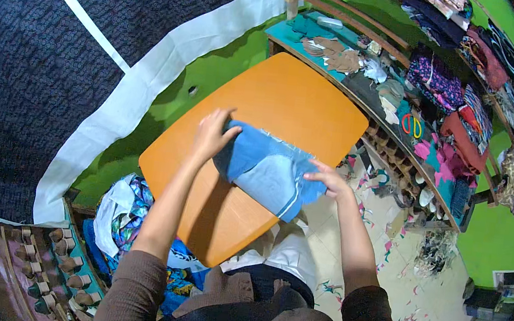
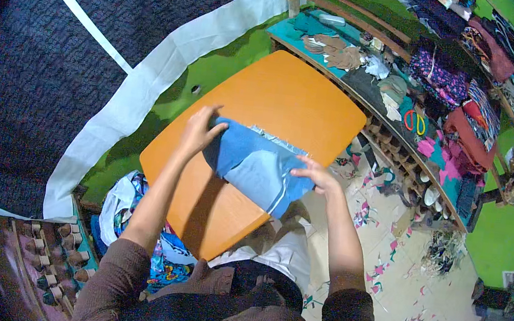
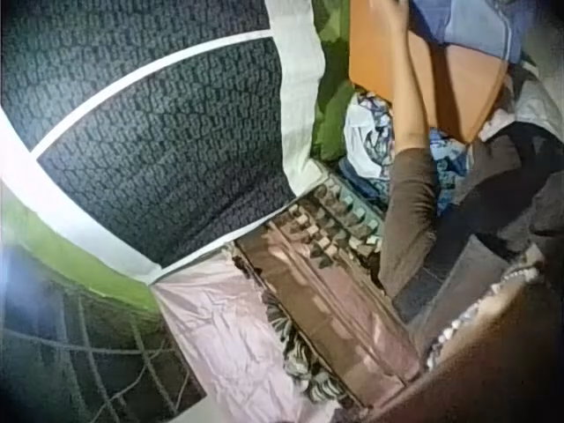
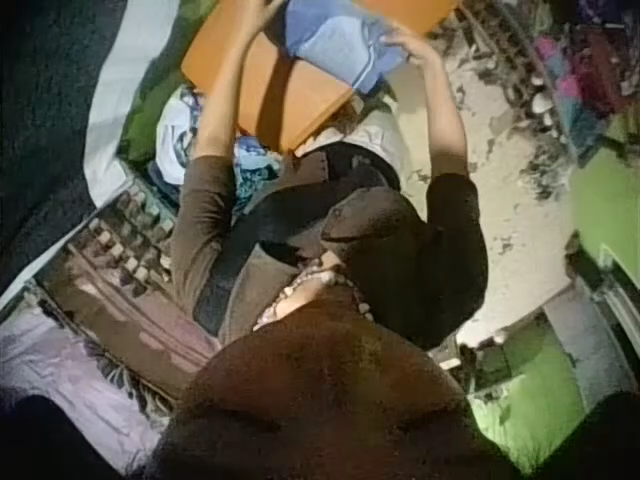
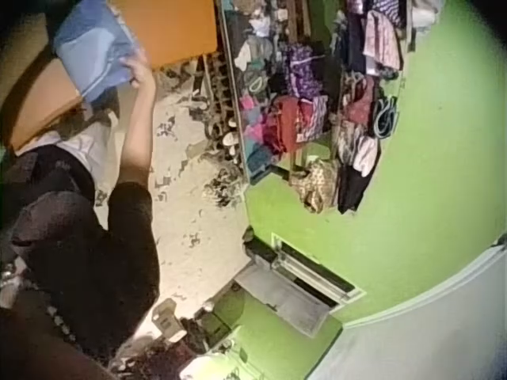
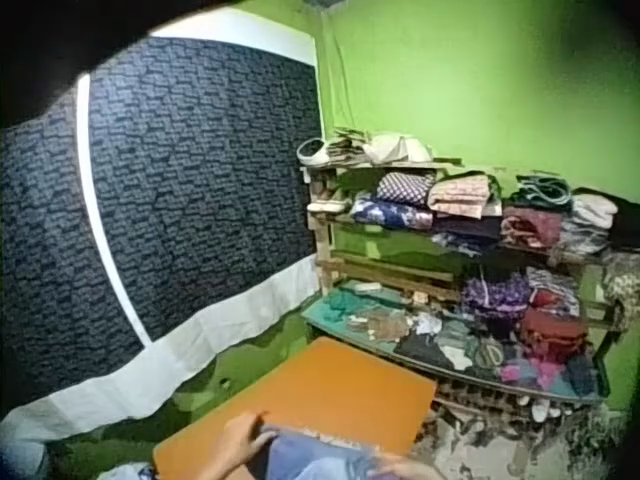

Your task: Fold various fabric pieces and organize them on a shelf.

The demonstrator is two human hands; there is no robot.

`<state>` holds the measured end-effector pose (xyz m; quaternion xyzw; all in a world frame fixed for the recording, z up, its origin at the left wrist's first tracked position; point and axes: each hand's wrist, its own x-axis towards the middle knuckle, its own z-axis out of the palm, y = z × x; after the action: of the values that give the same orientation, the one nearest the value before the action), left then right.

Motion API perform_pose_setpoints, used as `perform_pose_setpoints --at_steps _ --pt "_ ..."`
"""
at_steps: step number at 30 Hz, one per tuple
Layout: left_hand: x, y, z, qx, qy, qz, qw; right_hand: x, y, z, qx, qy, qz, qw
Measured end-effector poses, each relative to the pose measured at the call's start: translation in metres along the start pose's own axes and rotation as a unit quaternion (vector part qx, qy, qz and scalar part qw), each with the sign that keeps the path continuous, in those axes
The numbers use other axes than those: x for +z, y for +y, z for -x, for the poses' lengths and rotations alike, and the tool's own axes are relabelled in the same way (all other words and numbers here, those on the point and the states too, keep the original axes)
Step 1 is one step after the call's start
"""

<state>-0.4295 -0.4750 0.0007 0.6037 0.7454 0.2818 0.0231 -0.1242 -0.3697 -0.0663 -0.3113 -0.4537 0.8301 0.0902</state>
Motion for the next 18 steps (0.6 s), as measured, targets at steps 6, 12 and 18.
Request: perform_pose_setpoints --at_steps 6,12,18 --pt "0.106 0.030 0.012 0.075 -0.034 -0.107 0.991 -0.062 0.036 -0.052 -0.165 0.453 0.282 0.830" --pt "0.147 0.017 0.060 0.043 -0.102 -0.184 0.977 -0.001 0.047 -0.029 -0.247 0.310 0.633 0.665" --pt "0.152 0.043 0.054 0.035 -0.113 -0.159 0.980 -0.037 0.039 -0.024 -0.199 0.408 0.470 0.757"
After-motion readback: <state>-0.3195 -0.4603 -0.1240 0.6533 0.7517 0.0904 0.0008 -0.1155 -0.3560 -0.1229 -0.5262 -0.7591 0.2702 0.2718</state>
